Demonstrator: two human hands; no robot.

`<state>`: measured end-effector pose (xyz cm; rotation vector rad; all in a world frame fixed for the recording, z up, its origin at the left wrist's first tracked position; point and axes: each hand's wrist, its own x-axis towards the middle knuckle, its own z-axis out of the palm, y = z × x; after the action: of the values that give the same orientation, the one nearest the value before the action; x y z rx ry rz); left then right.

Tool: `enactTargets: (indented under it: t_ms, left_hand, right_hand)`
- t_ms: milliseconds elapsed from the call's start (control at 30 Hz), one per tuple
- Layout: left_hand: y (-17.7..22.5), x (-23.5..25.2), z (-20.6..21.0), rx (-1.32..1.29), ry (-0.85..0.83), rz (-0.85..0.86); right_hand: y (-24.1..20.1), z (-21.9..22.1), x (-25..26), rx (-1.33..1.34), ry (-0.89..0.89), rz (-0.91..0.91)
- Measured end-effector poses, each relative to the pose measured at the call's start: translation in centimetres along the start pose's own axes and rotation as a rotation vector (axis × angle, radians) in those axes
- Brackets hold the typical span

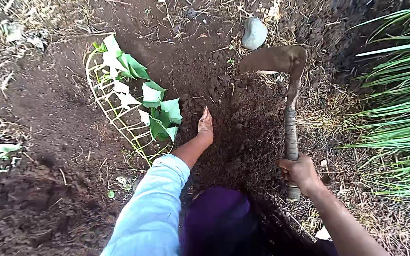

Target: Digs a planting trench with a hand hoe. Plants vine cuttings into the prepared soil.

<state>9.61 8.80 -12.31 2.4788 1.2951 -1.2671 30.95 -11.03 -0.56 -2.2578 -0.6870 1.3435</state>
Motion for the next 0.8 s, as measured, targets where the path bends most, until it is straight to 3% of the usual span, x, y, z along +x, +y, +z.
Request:
enactTargets:
  t_ms: [67,133,233,333,400,500,567,633,800]
  left_hand:
    - [-0.5,-1.7,-0.4,0.026,-0.036,-0.016]
    - [-1.6,-3.2,-1.0,0.003,-0.074,-0.024]
    - [-2.8,-4.8,-0.5,-0.002,-0.091,-0.026]
    - [-3.3,-6.4,-0.3,-0.089,-0.122,-0.113]
    - [-2.6,-6.3,-0.4,-0.182,-0.067,-0.112]
    - [-1.0,-3.5,-0.6,-0.393,0.163,-0.026]
    - [-0.7,-1.3,-1.5,-0.588,0.311,-0.042]
    - [-1.4,-0.2,-2.7,-0.782,0.374,-0.091]
    - [-4.9,1.0,-2.5,-1.1,0.202,0.157]
  right_hand:
    - [3.9,1.2,-0.5,-0.26,-0.15,0.094]
    - [8.4,-0.6,-0.9,-0.605,-0.255,0.143]
    - [10.1,-7.2,-0.8,-0.832,-0.165,0.085]
    - [7.2,-11.4,-1.0,-0.822,-0.032,-0.01]
    - [4.5,-10.4,-0.9,-0.699,0.034,-0.041]
    - [1.4,-3.3,0.2,-0.423,0.008,0.002]
    - [2.5,2.5,1.1,-0.28,-0.134,0.076]
    - [5.1,4.5,0.9,-0.328,-0.274,0.128]
    - [7.4,-4.9,-1.1,-0.626,-0.163,0.122]
